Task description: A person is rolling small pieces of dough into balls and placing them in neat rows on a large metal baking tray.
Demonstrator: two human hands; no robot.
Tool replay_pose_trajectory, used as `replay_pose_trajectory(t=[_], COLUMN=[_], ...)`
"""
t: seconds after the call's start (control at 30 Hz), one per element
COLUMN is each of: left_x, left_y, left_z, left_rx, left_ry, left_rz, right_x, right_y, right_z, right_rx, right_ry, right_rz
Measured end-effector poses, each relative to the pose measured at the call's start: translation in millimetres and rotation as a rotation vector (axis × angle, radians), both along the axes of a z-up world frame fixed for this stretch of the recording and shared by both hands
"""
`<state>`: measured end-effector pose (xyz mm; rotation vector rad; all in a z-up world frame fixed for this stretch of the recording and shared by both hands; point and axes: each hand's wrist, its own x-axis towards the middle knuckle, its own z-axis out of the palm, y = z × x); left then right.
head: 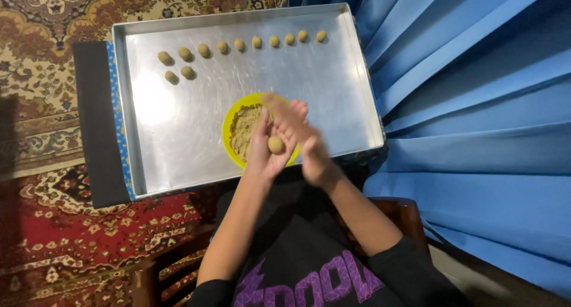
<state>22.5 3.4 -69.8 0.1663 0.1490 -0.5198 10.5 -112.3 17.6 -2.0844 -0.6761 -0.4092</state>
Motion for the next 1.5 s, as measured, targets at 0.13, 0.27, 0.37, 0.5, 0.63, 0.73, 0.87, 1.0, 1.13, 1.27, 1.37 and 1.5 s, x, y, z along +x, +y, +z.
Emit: replay_pose_trajectory(t=[0.13,0.27,0.37,0.5,0.63,0.73,0.87,1.0,1.13,1.27,1.37,1.5], left_x=[2.4,-1.3,1.7,-7.8,-8.6,-1.1,13.8,66.5,124.4,190.0,220.1,231.4], left_y=[14.3,16.2,16.0,26.1,50.1,54.4,55.6,87.8,125.7,155.2,168.9,172.8], left_z=[23.2,39.6,19.3,19.6,12.1,7.1,-4.4,-66.7,-109.0,-157.9,-182.1,-188.2], left_rx=[-0.069,-0.083,-0.069,0.168,1.257,1.515,1.617,1.666,2.076,2.715,2.895,2.959], left_ry=[0.086,0.023,0.000,-0.161,-0.785,-0.953,-0.987,-0.975,-0.920,-0.946,-0.969,-0.999], left_rz=[0.025,0.053,0.051,0.100,0.352,0.397,0.348,0.417,0.487,0.628,0.746,0.834], right_x=[-11.1,-14.6,-10.1,-4.5,-3.2,-2.7,6.3,10.2,11.2,11.5,13.1,16.3], right_y=[0.2,5.5,5.0,-9.4,-14.6,-10.6,-10.8,-14.3,-23.3,-29.0,-31.7,-30.9], right_z=[-13.1,-45.5,-49.4,-56.7,-58.4,-54.2,-75.4,-86.6,-104.1,-116.5,-121.5,-125.3], right_rx=[0.125,-0.098,-0.022,0.128,0.419,0.480,0.438,0.428,0.474,0.454,0.414,0.348], right_ry=[0.008,-0.016,0.009,0.124,0.503,0.624,0.736,0.804,0.841,0.847,0.848,0.848], right_rz=[-0.044,-0.129,-0.144,-0.123,-0.139,-0.081,-0.082,-0.102,-0.141,-0.176,-0.182,-0.199])
